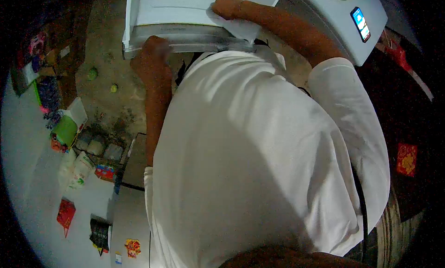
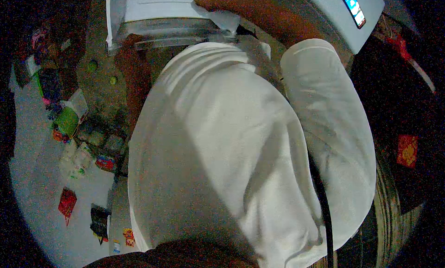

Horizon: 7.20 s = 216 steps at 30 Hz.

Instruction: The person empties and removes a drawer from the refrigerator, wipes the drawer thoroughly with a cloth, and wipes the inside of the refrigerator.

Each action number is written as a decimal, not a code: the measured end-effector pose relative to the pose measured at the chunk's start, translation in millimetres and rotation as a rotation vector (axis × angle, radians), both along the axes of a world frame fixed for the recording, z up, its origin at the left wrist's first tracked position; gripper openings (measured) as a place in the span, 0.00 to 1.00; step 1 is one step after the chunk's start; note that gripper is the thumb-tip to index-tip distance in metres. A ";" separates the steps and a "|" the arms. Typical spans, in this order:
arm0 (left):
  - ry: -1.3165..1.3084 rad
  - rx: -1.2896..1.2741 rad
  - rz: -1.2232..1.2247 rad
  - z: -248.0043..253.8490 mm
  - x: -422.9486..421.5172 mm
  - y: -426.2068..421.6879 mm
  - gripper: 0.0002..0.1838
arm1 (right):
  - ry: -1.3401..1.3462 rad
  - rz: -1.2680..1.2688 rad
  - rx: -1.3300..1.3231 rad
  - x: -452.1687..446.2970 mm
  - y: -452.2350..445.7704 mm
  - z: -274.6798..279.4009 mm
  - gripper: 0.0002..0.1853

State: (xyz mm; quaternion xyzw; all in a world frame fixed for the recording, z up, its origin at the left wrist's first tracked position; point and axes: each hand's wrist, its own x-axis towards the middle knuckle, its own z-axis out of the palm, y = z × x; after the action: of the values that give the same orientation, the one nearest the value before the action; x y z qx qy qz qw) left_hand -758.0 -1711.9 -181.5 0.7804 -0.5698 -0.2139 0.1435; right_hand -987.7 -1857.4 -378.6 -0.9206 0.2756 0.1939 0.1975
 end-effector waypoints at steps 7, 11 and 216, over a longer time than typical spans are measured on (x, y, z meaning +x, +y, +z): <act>-0.022 0.021 -0.012 0.2 -1.4 -1.0 0.13 | 0.050 -0.036 0.046 9.7 11.2 -0.6 0.09; 0.086 0.041 0.073 -0.9 -2.0 0.0 0.13 | -0.040 0.020 0.037 14.0 24.5 -6.2 0.11; -0.377 -0.099 -0.253 -0.8 5.2 20.7 0.16 | 0.133 -0.262 0.866 13.4 -55.6 -30.8 0.09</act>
State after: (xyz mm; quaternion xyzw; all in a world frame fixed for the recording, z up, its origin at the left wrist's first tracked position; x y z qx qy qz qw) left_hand -752.8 -1691.2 -182.2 0.7208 -0.6898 -0.0525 0.0446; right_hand -974.3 -1913.0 -409.4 -0.6963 0.2952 0.3233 0.5688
